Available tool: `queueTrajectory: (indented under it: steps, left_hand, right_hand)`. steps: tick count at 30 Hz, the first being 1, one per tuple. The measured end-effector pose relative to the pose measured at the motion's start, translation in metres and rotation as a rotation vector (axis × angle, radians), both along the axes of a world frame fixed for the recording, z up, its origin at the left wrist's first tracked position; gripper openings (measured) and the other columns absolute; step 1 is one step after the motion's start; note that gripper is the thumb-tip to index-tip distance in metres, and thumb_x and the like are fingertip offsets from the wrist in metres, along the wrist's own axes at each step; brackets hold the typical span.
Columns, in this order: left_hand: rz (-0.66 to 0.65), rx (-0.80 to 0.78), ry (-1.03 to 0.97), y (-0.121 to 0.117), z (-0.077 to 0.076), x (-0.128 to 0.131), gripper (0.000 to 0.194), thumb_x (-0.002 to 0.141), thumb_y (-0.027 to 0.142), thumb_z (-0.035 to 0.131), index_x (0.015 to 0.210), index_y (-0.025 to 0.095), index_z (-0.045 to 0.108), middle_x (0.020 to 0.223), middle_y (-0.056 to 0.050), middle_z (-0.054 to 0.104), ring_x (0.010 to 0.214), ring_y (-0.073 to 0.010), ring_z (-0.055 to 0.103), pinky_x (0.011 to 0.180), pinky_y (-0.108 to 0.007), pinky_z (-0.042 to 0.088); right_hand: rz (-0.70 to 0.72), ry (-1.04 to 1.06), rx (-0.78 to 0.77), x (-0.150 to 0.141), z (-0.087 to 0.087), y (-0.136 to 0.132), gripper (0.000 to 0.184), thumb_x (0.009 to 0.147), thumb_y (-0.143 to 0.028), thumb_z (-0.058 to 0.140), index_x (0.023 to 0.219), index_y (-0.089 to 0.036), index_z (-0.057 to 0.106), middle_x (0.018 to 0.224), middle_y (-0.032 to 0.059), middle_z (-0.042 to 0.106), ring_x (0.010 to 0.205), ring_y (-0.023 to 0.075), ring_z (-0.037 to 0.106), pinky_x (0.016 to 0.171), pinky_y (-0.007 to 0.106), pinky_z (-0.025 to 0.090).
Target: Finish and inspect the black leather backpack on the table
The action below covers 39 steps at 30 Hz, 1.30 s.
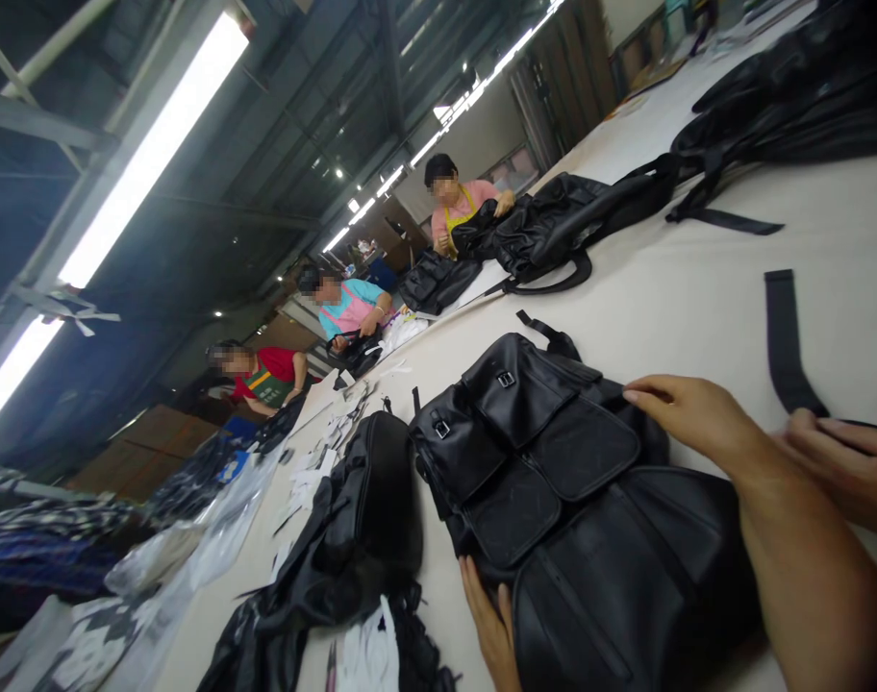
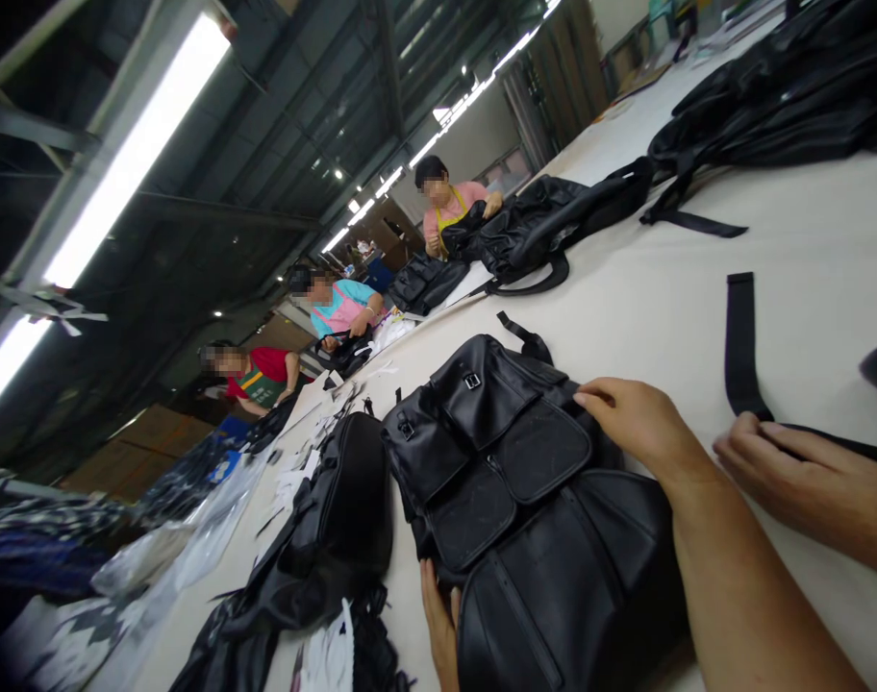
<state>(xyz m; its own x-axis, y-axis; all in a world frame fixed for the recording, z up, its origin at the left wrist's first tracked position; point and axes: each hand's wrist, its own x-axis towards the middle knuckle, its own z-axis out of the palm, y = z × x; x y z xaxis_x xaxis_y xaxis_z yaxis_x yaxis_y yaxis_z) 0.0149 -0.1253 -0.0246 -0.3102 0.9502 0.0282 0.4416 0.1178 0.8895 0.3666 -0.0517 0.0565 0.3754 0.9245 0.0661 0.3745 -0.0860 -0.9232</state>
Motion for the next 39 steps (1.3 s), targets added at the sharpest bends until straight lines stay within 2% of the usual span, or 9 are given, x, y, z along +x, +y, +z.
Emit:
queueTrajectory:
  steps: [4, 7, 13, 18, 21, 25, 29, 33, 39]
  left_hand:
    - [-0.034, 0.000, 0.159, 0.001, -0.014, -0.008, 0.064, 0.073, 0.040, 0.046, 0.126, 0.011, 0.026, 0.139, -0.013, 0.019, 0.129, -0.0174, 0.015, 0.107, -0.029, 0.012]
    - [-0.043, 0.006, 0.258, 0.006, -0.034, -0.015, 0.067, 0.074, 0.042, 0.040, 0.129, 0.009, 0.022, 0.140, -0.013, 0.016, 0.129, -0.0182, 0.014, 0.107, -0.029, 0.015]
    - [-0.088, -0.009, 0.304, 0.006, -0.034, -0.012, 0.064, 0.075, 0.038, 0.037, 0.129, 0.009, 0.021, 0.139, -0.014, 0.018, 0.128, -0.0187, 0.017, 0.107, -0.032, 0.019]
    - [-0.103, 0.033, 0.366, -0.007, -0.014, -0.001, 0.059, 0.079, 0.032, 0.034, 0.131, 0.009, 0.019, 0.139, -0.012, 0.020, 0.127, -0.0161, 0.020, 0.106, -0.030, 0.022]
    - [-0.097, 0.076, 0.405, -0.009, -0.013, 0.000, 0.058, 0.081, 0.037, 0.033, 0.130, 0.009, 0.021, 0.138, -0.013, 0.022, 0.126, -0.0172, 0.023, 0.104, -0.030, 0.025]
    - [-0.079, 0.115, 0.486, -0.007, -0.022, -0.002, 0.058, 0.082, 0.041, 0.032, 0.129, 0.007, 0.026, 0.135, -0.015, 0.029, 0.123, -0.0194, 0.030, 0.102, -0.033, 0.031]
    - [-0.141, 0.160, 0.618, -0.010, -0.024, -0.001, 0.052, 0.083, 0.039, 0.032, 0.127, 0.011, 0.033, 0.131, -0.011, 0.037, 0.122, -0.0208, 0.032, 0.101, -0.038, 0.032]
    - [-0.217, 0.159, 0.706, -0.015, -0.013, 0.004, 0.046, 0.085, 0.038, 0.030, 0.128, 0.021, 0.031, 0.131, -0.002, 0.038, 0.124, -0.0217, 0.028, 0.101, -0.043, 0.031]
    - [-0.238, 0.114, 0.762, -0.014, -0.006, 0.006, 0.049, 0.085, 0.041, 0.028, 0.129, 0.021, 0.029, 0.133, 0.000, 0.036, 0.124, -0.0226, 0.027, 0.101, -0.042, 0.030]
  right_hand:
    - [0.090, 0.662, 0.008, -0.019, 0.015, 0.001, 0.019, 0.073, -0.026, 0.053, 0.085, -0.013, 0.059, 0.088, 0.0106, 0.061, 0.081, 0.0209, 0.057, 0.065, 0.028, 0.048]
    - [0.147, 0.928, 0.004, -0.037, 0.022, -0.001, 0.021, 0.075, -0.020, 0.054, 0.095, -0.013, 0.055, 0.092, 0.0112, 0.060, 0.087, 0.0207, 0.057, 0.072, 0.029, 0.050]
    - [-0.118, 1.389, -0.192, -0.084, 0.005, 0.029, 0.019, 0.077, -0.004, 0.045, 0.095, -0.011, 0.048, 0.084, 0.0128, 0.057, 0.075, 0.0186, 0.059, 0.066, 0.030, 0.052]
    - [-0.270, 1.356, -0.344, -0.114, -0.001, 0.067, 0.002, 0.082, -0.014, 0.048, 0.082, -0.012, 0.049, 0.068, 0.0016, 0.052, 0.054, 0.0088, 0.051, 0.046, 0.019, 0.044]
    - [-0.304, 1.325, -0.329, -0.119, 0.012, 0.078, 0.011, 0.082, -0.021, 0.052, 0.077, -0.012, 0.048, 0.060, -0.0045, 0.046, 0.044, 0.0040, 0.041, 0.039, 0.014, 0.036]
    - [-0.242, 1.352, -0.188, -0.102, 0.043, 0.074, 0.009, 0.082, -0.017, 0.050, 0.074, -0.016, 0.048, 0.057, -0.0046, 0.050, 0.045, 0.0072, 0.046, 0.038, 0.015, 0.037]
    - [-0.134, 1.443, 0.073, -0.069, 0.060, 0.061, 0.020, 0.088, -0.026, 0.035, 0.084, -0.018, 0.053, 0.078, 0.0007, 0.061, 0.069, 0.0127, 0.057, 0.061, 0.028, 0.051]
    - [-0.123, 1.576, 0.353, -0.051, 0.041, 0.053, 0.032, 0.089, -0.034, 0.030, 0.093, -0.014, 0.054, 0.093, 0.0067, 0.061, 0.088, 0.0166, 0.056, 0.082, 0.038, 0.047]
    - [-0.012, 1.612, 0.290, -0.057, 0.016, 0.056, 0.028, 0.086, -0.033, 0.037, 0.100, -0.017, 0.056, 0.102, 0.0056, 0.059, 0.100, 0.0195, 0.051, 0.092, 0.044, 0.038]
